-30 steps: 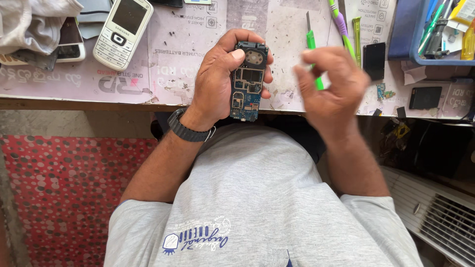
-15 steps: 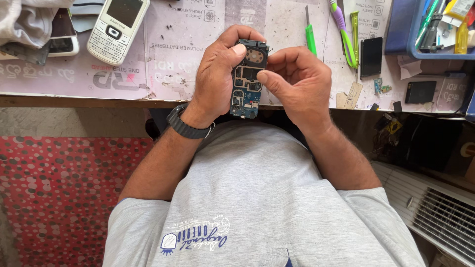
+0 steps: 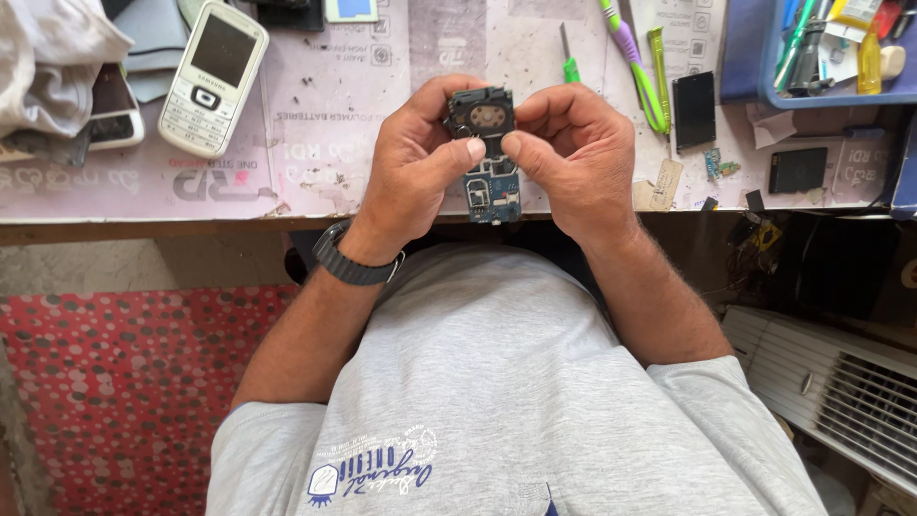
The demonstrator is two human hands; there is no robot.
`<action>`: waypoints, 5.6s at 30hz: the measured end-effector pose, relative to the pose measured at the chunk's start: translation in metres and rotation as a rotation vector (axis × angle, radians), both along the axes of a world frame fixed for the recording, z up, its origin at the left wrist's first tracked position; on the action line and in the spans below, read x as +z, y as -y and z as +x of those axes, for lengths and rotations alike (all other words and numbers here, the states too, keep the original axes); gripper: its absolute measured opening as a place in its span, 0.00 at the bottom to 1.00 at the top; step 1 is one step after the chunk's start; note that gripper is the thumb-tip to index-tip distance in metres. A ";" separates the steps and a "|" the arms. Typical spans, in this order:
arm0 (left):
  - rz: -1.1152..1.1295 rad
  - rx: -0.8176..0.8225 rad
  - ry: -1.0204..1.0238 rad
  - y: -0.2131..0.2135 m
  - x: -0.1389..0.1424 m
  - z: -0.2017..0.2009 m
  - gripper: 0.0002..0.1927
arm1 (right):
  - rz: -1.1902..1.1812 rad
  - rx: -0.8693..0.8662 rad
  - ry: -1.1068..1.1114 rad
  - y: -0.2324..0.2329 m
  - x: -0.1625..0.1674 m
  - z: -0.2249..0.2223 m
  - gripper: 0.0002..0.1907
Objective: The person uses a green utility knife to scrape and pry at a small black component on a mobile phone motherboard. They then handle a disassembled flip phone, inspecting its screen and keypad assembly.
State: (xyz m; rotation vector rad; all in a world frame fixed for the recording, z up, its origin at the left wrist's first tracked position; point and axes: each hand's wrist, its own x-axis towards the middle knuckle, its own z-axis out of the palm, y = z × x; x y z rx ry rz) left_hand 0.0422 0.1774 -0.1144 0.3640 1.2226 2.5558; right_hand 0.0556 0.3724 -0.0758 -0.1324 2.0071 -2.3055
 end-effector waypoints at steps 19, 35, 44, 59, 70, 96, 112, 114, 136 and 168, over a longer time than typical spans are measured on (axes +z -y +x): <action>-0.067 0.011 -0.021 -0.006 -0.002 -0.001 0.21 | 0.012 0.044 -0.043 -0.007 -0.001 0.001 0.13; -0.078 0.001 -0.053 -0.005 -0.004 -0.002 0.22 | 0.050 0.051 -0.113 -0.007 -0.002 0.001 0.12; -0.102 0.002 -0.063 -0.006 -0.004 -0.001 0.22 | -0.050 0.121 0.083 -0.013 0.005 -0.006 0.13; -0.082 0.004 -0.058 -0.006 -0.005 0.000 0.22 | -0.116 0.100 0.117 -0.014 0.000 -0.007 0.12; -0.085 -0.005 -0.068 -0.006 -0.005 -0.001 0.21 | -0.224 0.119 0.155 -0.015 -0.002 -0.008 0.13; -0.114 -0.025 -0.074 -0.004 -0.004 -0.001 0.22 | -0.339 0.132 0.147 -0.011 -0.004 -0.007 0.13; -0.147 -0.032 -0.110 -0.006 -0.008 0.003 0.22 | -0.284 0.150 0.118 -0.015 -0.005 -0.004 0.13; -0.147 -0.033 -0.114 -0.005 -0.007 0.003 0.22 | -0.291 0.158 0.119 -0.016 -0.005 -0.004 0.13; -0.157 -0.042 -0.136 -0.006 -0.006 0.004 0.22 | -0.255 0.180 0.101 -0.017 -0.002 -0.003 0.13; -0.115 -0.004 -0.085 -0.006 -0.003 0.005 0.23 | 0.141 0.095 -0.207 -0.013 0.001 0.004 0.13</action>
